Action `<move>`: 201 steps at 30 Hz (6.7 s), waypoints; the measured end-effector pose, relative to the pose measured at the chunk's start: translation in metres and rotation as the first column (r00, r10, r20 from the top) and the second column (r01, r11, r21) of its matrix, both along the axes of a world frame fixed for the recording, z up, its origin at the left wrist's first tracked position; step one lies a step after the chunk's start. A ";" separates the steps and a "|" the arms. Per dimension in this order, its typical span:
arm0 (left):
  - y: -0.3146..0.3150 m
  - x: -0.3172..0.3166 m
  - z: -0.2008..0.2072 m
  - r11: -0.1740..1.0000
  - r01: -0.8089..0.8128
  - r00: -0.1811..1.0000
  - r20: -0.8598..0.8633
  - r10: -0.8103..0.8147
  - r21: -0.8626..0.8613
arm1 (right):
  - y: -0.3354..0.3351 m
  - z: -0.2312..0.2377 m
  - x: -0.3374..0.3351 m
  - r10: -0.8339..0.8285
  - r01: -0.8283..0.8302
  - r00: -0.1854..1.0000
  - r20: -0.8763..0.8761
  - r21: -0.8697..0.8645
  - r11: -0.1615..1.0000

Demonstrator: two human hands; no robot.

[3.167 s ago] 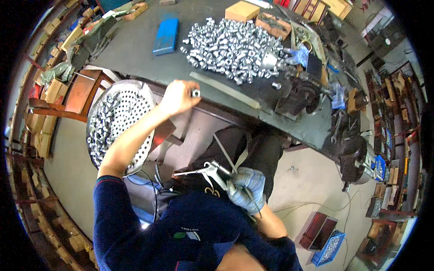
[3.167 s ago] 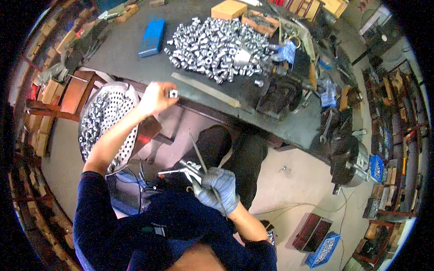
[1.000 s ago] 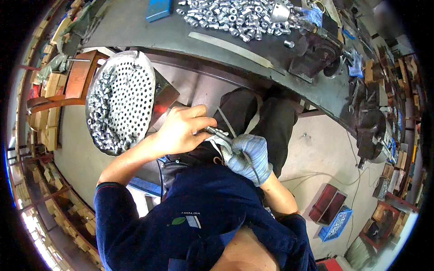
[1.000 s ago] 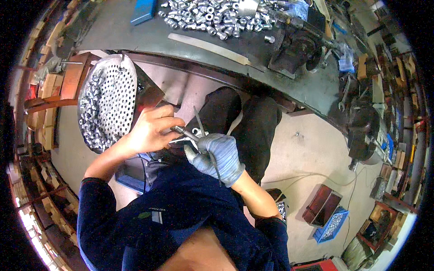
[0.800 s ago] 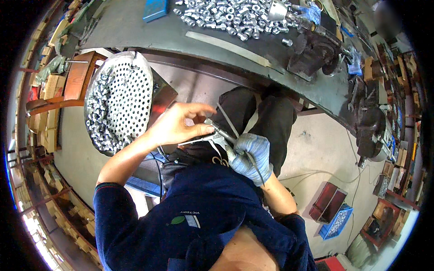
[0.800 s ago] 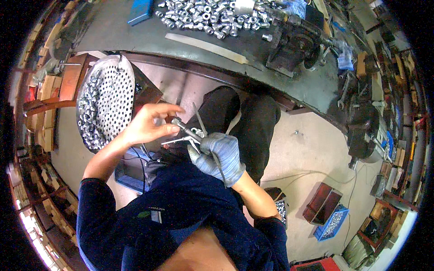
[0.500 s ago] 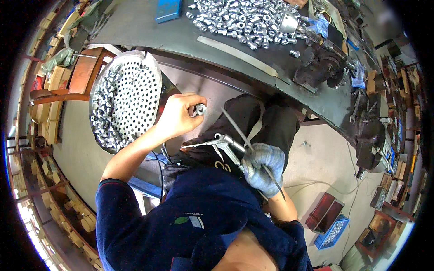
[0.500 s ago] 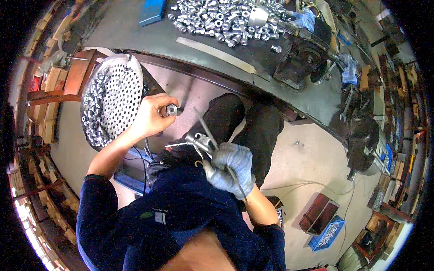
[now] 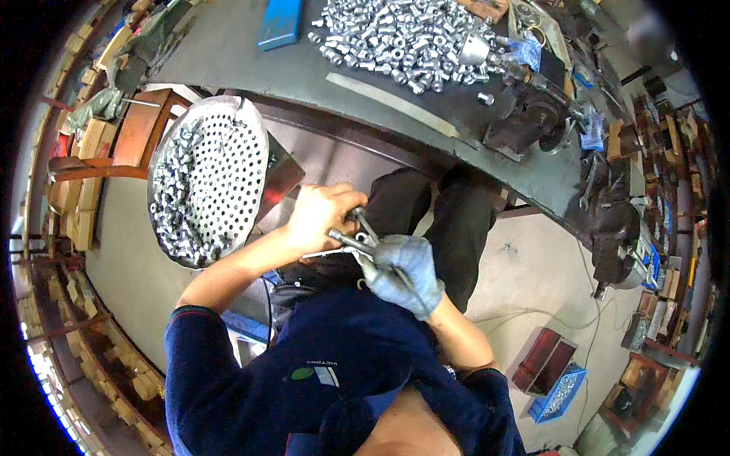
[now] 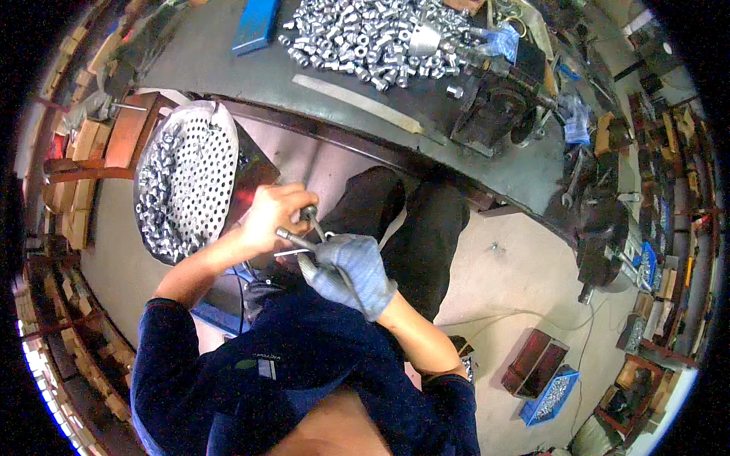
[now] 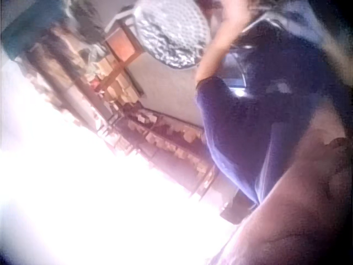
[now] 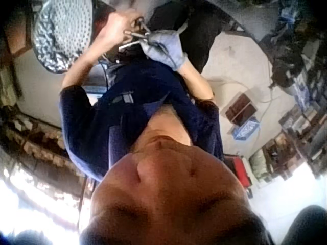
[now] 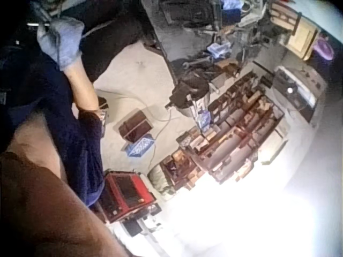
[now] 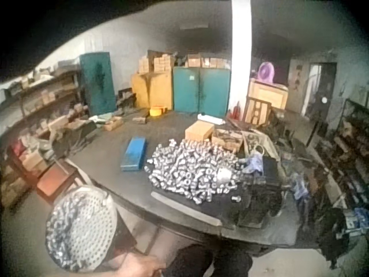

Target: The person picks up metal parts from a tray and sorts them onto a table, while holding an air nozzle in their gloved hand.

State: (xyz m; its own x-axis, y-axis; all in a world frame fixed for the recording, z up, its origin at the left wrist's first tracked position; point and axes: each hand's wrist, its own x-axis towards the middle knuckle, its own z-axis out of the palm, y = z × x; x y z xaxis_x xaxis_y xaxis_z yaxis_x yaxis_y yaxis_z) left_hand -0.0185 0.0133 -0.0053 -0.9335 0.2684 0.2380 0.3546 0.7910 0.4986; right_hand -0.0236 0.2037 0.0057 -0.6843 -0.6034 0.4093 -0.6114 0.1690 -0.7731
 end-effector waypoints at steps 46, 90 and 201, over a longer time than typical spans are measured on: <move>-0.385 0.093 -0.049 0.116 -0.955 0.114 0.025 0.993 -0.274 | 0.027 -0.016 0.026 -0.104 0.141 0.936 0.337 -0.088 0.986; -0.326 0.024 -0.060 0.562 -0.682 0.622 0.031 0.782 -0.468 | 0.032 -0.034 0.031 -0.123 0.130 0.902 0.413 0.011 0.991; -0.076 -0.108 -0.067 0.890 -0.256 0.941 -0.307 0.140 -0.377 | 0.045 -0.016 0.022 -0.128 0.154 0.963 0.237 -0.094 0.984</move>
State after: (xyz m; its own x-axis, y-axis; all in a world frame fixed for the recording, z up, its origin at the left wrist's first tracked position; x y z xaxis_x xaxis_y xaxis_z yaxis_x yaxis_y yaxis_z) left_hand -0.1264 -0.0627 -0.0719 -0.8948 0.2110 0.3933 0.2412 0.9701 0.0283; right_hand -0.0011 0.2484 -0.0106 -0.8428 -0.4535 0.2900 -0.3914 0.1464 -0.9085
